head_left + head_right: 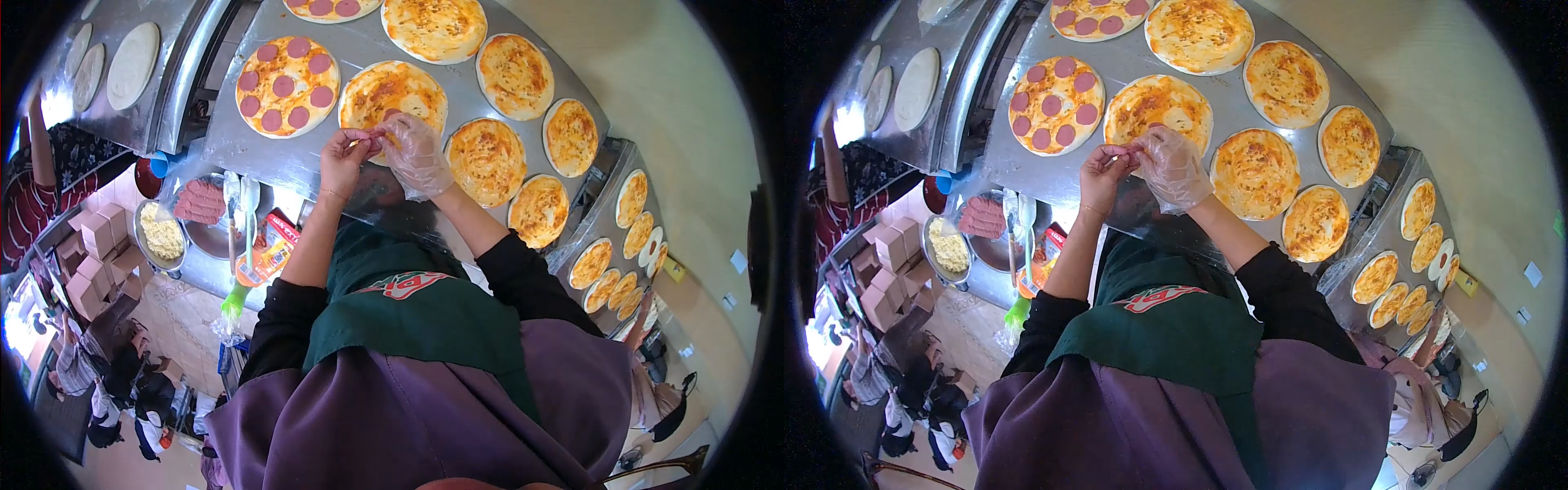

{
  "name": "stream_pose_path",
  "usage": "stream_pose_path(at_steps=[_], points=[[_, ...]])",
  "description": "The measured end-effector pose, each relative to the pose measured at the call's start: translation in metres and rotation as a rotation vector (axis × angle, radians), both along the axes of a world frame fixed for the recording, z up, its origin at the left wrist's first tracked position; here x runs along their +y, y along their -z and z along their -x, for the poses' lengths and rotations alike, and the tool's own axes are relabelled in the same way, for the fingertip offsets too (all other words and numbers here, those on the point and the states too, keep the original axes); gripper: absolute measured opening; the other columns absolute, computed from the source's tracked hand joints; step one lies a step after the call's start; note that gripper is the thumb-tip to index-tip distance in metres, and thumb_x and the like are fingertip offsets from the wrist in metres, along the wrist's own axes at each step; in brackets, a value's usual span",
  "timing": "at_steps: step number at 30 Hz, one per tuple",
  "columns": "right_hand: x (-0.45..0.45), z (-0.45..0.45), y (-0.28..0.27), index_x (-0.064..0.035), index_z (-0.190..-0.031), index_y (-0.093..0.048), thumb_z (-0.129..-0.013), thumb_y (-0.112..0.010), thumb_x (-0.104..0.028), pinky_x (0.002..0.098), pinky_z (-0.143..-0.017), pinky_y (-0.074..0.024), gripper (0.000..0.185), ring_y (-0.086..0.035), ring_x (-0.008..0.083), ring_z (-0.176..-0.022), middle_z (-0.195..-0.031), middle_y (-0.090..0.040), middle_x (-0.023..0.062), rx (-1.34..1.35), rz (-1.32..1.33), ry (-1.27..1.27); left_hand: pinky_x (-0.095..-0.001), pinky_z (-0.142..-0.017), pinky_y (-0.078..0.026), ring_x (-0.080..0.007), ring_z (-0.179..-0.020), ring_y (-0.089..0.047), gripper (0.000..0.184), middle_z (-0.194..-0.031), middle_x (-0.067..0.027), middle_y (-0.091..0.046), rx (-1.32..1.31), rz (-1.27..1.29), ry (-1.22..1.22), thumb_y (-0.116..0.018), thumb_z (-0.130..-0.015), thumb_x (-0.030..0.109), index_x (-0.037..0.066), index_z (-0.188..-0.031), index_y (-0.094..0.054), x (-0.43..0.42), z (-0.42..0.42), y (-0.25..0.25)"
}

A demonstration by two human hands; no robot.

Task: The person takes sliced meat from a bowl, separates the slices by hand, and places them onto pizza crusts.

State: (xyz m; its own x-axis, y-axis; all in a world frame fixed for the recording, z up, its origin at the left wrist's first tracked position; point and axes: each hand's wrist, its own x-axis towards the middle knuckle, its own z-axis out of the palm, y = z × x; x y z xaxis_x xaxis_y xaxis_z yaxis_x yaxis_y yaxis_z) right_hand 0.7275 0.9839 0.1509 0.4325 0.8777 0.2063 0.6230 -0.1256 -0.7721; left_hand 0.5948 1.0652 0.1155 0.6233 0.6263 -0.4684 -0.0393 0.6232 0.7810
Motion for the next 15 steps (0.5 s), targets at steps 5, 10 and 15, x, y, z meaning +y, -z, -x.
stream_pose_path(at_steps=[5, 10, 15], points=[[-0.005, 0.000, 0.005, -0.0069, -0.092, -0.065, -0.075, -0.067, -0.006, 0.0373, -0.067, -0.0519, 0.017, -0.062, 0.0300, -0.079, -0.088, -0.060, 0.0116, -0.093, -0.054, 0.031, -0.0342, -0.083, -0.056, -0.0213, -0.091, -0.064, 0.008, -0.099, -0.0135, -0.063, -0.020, 0.042, -0.036, -0.054, -0.087, -0.006, -0.002, -0.095, -0.056, -0.002, -0.004, 0.001], [-0.009, 0.000, 0.000, -0.0087, -0.095, -0.066, -0.076, -0.068, -0.008, 0.0369, -0.068, -0.0522, 0.019, -0.063, 0.0290, -0.079, -0.089, -0.061, 0.0104, -0.123, -0.025, 0.014, -0.0348, -0.084, -0.055, -0.0214, -0.091, -0.064, 0.008, -0.100, -0.0135, -0.063, 0.005, 0.043, -0.037, -0.054, -0.087, -0.006, -0.003, -0.094, -0.056, -0.002, -0.005, 0.003], [-0.010, -0.004, -0.004, -0.0087, -0.093, -0.067, -0.076, -0.067, -0.007, 0.0367, -0.069, -0.0523, 0.018, -0.063, 0.0286, -0.080, -0.088, -0.061, 0.0103, -0.135, -0.027, -0.007, -0.0344, -0.084, -0.055, -0.0205, -0.090, -0.064, 0.009, -0.101, -0.0128, -0.063, -0.009, 0.039, -0.031, -0.054, -0.088, -0.006, -0.002, -0.096, -0.056, -0.004, -0.007, 0.002]])
